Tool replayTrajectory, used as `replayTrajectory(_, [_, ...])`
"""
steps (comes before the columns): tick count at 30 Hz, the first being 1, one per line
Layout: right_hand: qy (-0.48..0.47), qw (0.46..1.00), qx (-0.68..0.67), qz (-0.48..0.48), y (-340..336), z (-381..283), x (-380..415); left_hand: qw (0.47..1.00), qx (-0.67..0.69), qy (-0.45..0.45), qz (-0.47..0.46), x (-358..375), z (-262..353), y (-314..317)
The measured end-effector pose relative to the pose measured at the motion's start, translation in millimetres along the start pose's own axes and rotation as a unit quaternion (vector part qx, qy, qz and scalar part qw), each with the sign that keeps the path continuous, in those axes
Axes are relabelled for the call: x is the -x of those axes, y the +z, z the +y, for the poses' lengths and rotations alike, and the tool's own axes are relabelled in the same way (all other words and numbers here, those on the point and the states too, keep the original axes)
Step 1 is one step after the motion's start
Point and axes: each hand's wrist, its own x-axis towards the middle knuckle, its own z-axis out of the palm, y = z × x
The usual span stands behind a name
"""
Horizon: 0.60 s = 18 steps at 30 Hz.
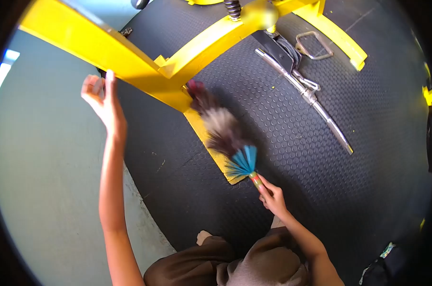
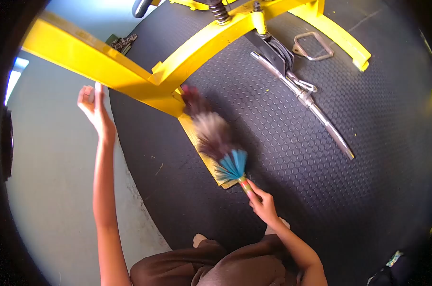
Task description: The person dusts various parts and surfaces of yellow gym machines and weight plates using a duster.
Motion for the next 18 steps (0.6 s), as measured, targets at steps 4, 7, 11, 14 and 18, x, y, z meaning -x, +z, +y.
replayTrajectory(4, [-0.017, 0.999, 0.015, 0.025, -3.9, 5.2, -3.7, 1.000, 0.026, 0.015, -0.002, -55.8, 23.8, 22.7])
replayTrajectory(7, [0.096, 0.994, 0.026, 0.044, -28.0, 10.3, 3.2, 0.998, 0.016, 0.040, -0.038, -65.7, 9.6, 31.1])
replayTrajectory(11, [0.034, 0.999, 0.020, 0.008, -27.1, -10.6, -25.7, 1.000, 0.007, 0.009, 0.012, -66.5, -6.9, 39.1])
replayTrajectory(14, [-0.014, 0.999, 0.042, -0.017, -12.3, -32.1, -50.3, 0.999, -0.011, 0.013, 0.030, -66.9, -7.9, 40.3])
replayTrajectory(18, [-0.013, 0.998, 0.055, -0.018, -13.5, -25.3, -75.3, 0.998, -0.039, 0.019, 0.044, -67.0, -11.1, 40.1])
